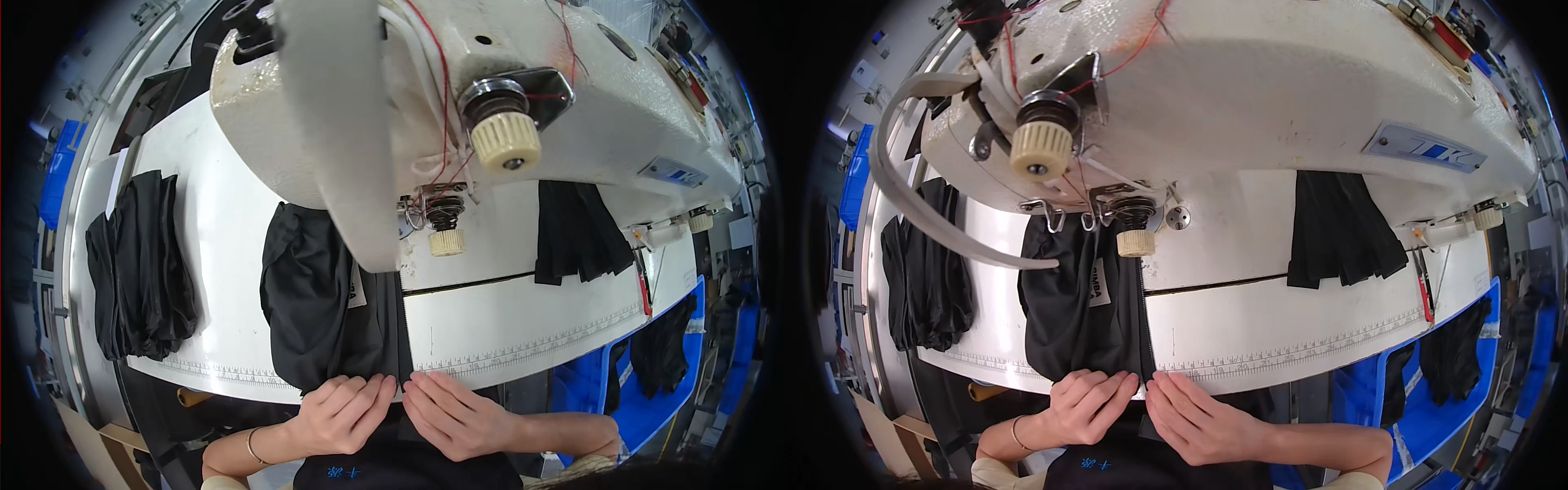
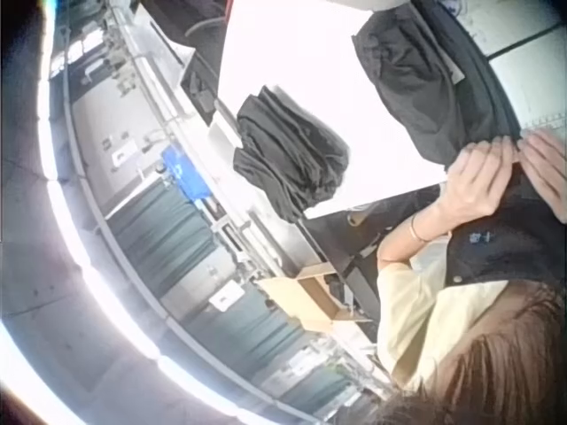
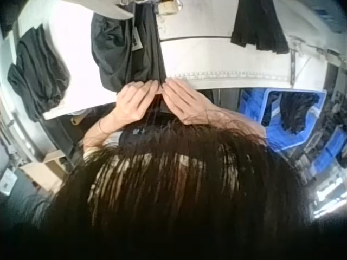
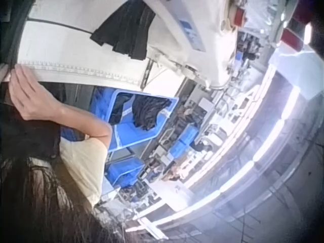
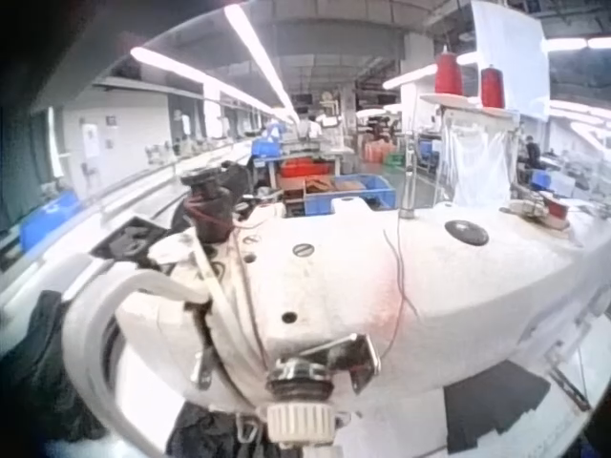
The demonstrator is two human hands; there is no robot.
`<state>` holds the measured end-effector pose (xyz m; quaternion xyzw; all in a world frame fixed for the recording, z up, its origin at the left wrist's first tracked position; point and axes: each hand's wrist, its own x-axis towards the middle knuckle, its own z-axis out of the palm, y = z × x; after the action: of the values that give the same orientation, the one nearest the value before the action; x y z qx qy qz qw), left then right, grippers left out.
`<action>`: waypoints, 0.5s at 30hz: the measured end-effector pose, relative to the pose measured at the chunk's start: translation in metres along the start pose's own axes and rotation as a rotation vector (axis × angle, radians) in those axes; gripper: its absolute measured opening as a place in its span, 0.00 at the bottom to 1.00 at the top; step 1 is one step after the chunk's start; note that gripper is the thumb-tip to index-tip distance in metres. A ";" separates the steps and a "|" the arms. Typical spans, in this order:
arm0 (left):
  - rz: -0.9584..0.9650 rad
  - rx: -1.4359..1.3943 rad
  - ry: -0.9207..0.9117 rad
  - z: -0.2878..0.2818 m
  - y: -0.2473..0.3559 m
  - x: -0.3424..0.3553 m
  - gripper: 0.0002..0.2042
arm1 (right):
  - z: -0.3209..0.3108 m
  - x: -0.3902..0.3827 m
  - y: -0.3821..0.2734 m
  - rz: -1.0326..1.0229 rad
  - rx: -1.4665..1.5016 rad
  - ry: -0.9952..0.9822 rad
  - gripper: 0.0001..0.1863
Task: Sewing and assembling black leather or fabric bags using an industrial sewing machine.
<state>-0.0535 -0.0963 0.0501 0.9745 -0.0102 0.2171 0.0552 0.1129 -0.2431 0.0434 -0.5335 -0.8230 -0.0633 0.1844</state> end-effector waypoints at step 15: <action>0.029 -0.035 -0.081 -0.006 -0.003 0.010 0.13 | -0.002 0.006 0.000 -0.024 -0.018 0.003 0.13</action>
<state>-0.0465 -0.0927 0.0593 0.9811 -0.0304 0.1781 0.0688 0.1108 -0.2388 0.0477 -0.5250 -0.8286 -0.0736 0.1801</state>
